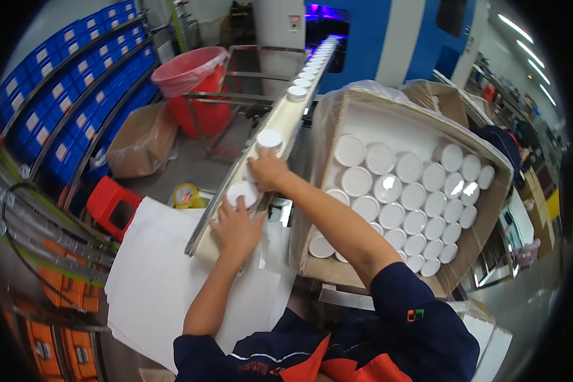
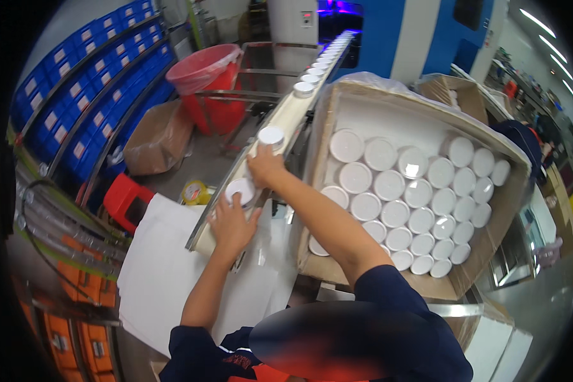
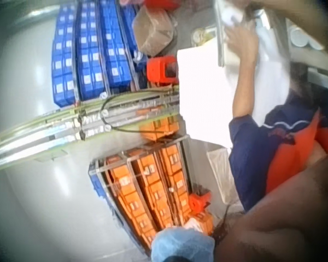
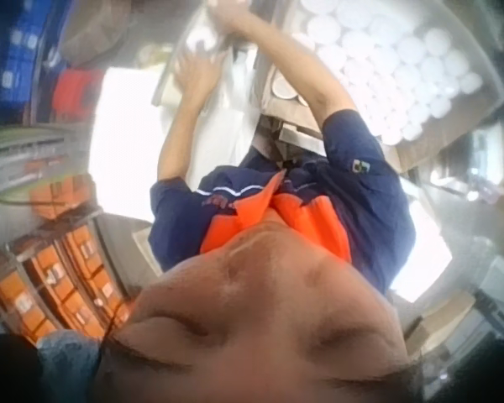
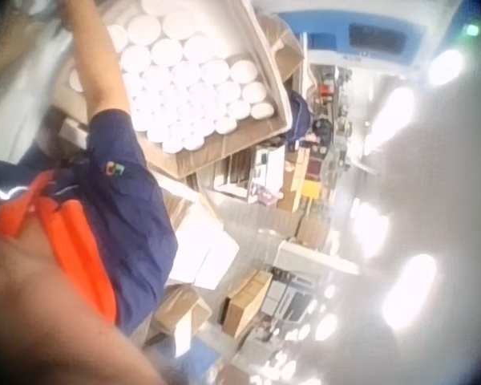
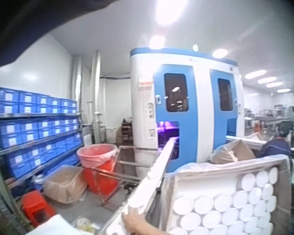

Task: The person packs plastic jars into a cardboard box by hand, arranging the jars in rows, placing a foam sheet over a filled layer, and arranging more jars into rows on top of the sheet.

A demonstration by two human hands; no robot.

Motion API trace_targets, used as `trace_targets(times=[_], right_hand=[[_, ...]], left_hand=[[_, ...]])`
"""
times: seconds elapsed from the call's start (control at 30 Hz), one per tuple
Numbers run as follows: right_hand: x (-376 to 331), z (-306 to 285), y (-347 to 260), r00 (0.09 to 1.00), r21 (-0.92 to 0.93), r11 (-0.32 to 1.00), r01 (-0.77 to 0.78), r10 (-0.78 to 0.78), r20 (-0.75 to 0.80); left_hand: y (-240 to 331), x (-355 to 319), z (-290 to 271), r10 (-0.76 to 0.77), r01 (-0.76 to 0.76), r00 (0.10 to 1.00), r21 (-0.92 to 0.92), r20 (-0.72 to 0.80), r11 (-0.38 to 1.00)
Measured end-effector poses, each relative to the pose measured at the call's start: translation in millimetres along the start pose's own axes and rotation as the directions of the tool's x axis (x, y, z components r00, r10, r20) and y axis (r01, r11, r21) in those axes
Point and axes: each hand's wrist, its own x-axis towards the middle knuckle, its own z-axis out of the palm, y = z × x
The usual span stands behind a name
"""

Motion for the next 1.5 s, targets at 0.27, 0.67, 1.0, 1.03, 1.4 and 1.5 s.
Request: trace_targets(times=[0.27, 0.67, 1.0, 1.03, 1.4, 1.5], right_hand=[[-27, -16, 0, 0.963, 0.144, 0.984, 0.1, -0.06, -0.262], [-247, -68, 196, 0.097, 0.079, 0.98, -0.184, 0.098, -0.99], [-251, -59, 286, 0.24, -0.01, 0.91, -0.414, 0.099, -0.966], [-249, -60, 288, 0.27, -0.02, 0.908, -0.419, 0.103, -0.957], [-236, -48, 257, 0.39, -0.091, 0.927, -0.365, 0.064, -0.919], [-215, -53, 238, 0.503, -0.18, 0.962, -0.205, -0.054, -0.863]], left_hand=[[-12, 13, 0, -0.133, 0.135, 0.99, 0.058, -0.049, 0.989], [154, 22, -91, 0.605, -0.807, 0.376, 0.073, -0.702, 0.586], [271, 123, -29, 0.803, -0.775, 0.26, 0.38, -0.536, 0.505], [276, 128, -28, 0.844, -0.8, 0.267, 0.38, -0.466, 0.463], [273, 120, -16, 0.861, -0.9, 0.339, 0.137, -0.379, 0.414], [250, 95, -26, 0.821, -0.875, 0.408, 0.087, -0.398, 0.477]])
